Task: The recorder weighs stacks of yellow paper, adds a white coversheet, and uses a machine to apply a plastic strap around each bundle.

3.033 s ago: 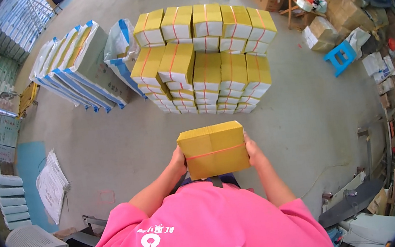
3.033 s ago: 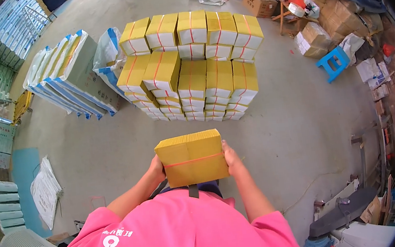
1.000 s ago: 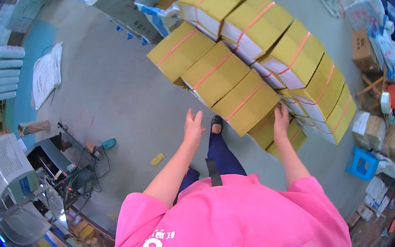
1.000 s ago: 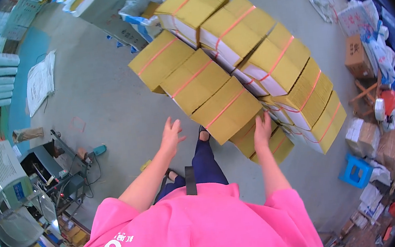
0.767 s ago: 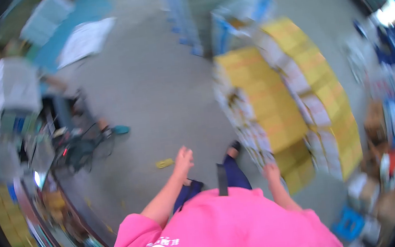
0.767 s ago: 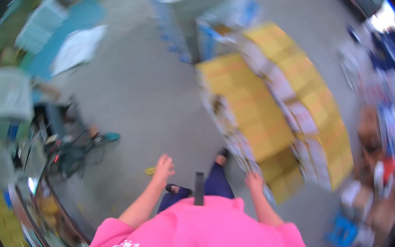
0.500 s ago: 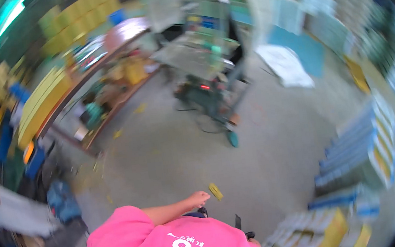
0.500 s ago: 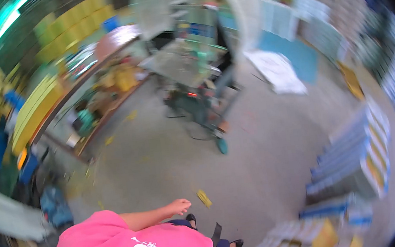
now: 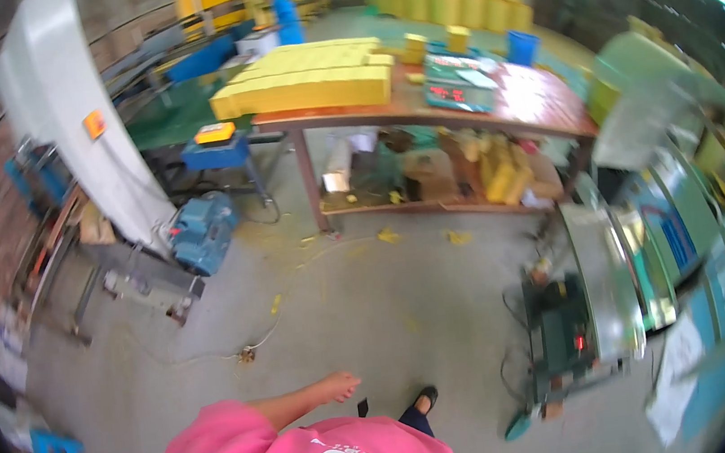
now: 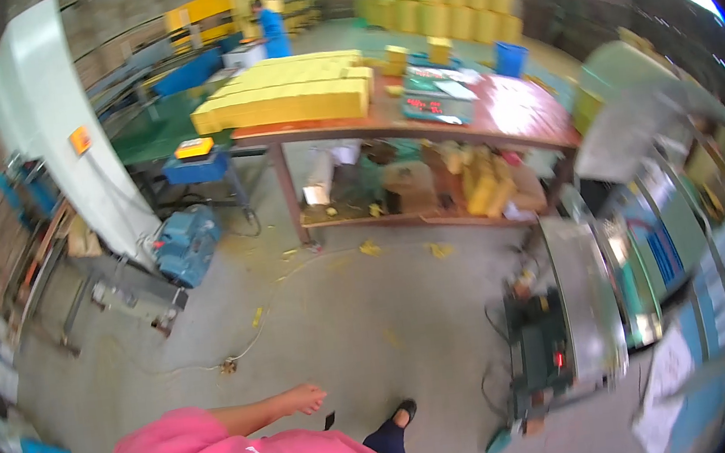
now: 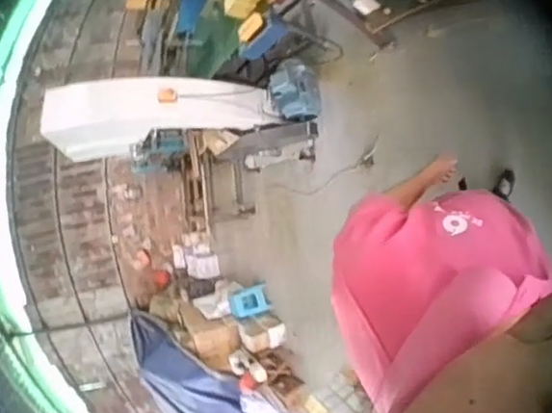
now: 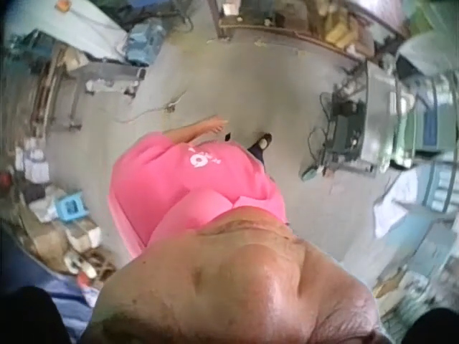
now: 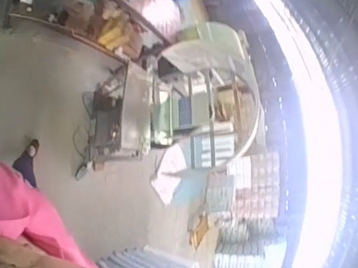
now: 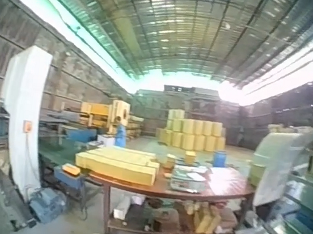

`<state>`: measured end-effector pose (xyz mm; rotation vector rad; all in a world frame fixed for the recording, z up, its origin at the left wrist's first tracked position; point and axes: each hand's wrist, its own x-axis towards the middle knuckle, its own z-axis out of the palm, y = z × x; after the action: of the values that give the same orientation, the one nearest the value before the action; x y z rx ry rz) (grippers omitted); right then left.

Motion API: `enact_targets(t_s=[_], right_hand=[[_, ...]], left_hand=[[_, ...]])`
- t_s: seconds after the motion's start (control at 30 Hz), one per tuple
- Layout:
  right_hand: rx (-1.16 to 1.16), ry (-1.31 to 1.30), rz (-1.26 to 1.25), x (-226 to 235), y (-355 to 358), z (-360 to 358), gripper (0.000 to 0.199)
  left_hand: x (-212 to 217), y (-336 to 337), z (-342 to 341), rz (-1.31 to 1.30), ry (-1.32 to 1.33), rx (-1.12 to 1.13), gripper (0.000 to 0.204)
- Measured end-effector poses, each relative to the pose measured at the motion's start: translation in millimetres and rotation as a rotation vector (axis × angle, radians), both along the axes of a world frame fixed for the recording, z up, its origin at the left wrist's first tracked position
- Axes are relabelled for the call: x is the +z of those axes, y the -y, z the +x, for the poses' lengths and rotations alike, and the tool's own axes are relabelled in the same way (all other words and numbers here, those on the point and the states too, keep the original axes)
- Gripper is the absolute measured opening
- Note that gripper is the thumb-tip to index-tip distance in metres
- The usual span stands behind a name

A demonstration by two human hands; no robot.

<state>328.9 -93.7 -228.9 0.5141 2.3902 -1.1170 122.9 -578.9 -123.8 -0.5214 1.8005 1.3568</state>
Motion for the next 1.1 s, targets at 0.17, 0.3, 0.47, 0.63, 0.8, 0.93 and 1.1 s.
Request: enact_targets(t_s=[0.17,0.3,0.47,0.63,0.8,0.93,1.1], right_hand=[[0.387,0.026,0.078,-3,-40,-212,0.033],[0.65,0.077,0.196,-5,-90,-336,0.038],[0.898,0.132,0.328,-5,-103,-480,0.043],[0.792,0.094,0.518,-45,-87,-555,0.042],[0.803,-0.268,0.42,-46,-9,-653,0.023],[0.768,-0.302,0.498,-71,17,-681,0.024],[-0.394,-0.057,-0.512,109,26,-849,0.026]], left_hand=[[-13,18,-43,-0.034,-0.036,0.279,0.037],[-7,-5,-68,-0.022,0.04,0.508,0.041],[-64,2,-97,-0.019,0.121,0.433,0.047],[-24,-7,-240,0.017,0.168,0.718,0.04],[-4,14,-460,0.234,-0.276,0.47,0.026],[135,-40,-652,0.34,-0.468,0.441,0.024],[287,-121,-805,0.574,-0.597,0.243,0.031]])
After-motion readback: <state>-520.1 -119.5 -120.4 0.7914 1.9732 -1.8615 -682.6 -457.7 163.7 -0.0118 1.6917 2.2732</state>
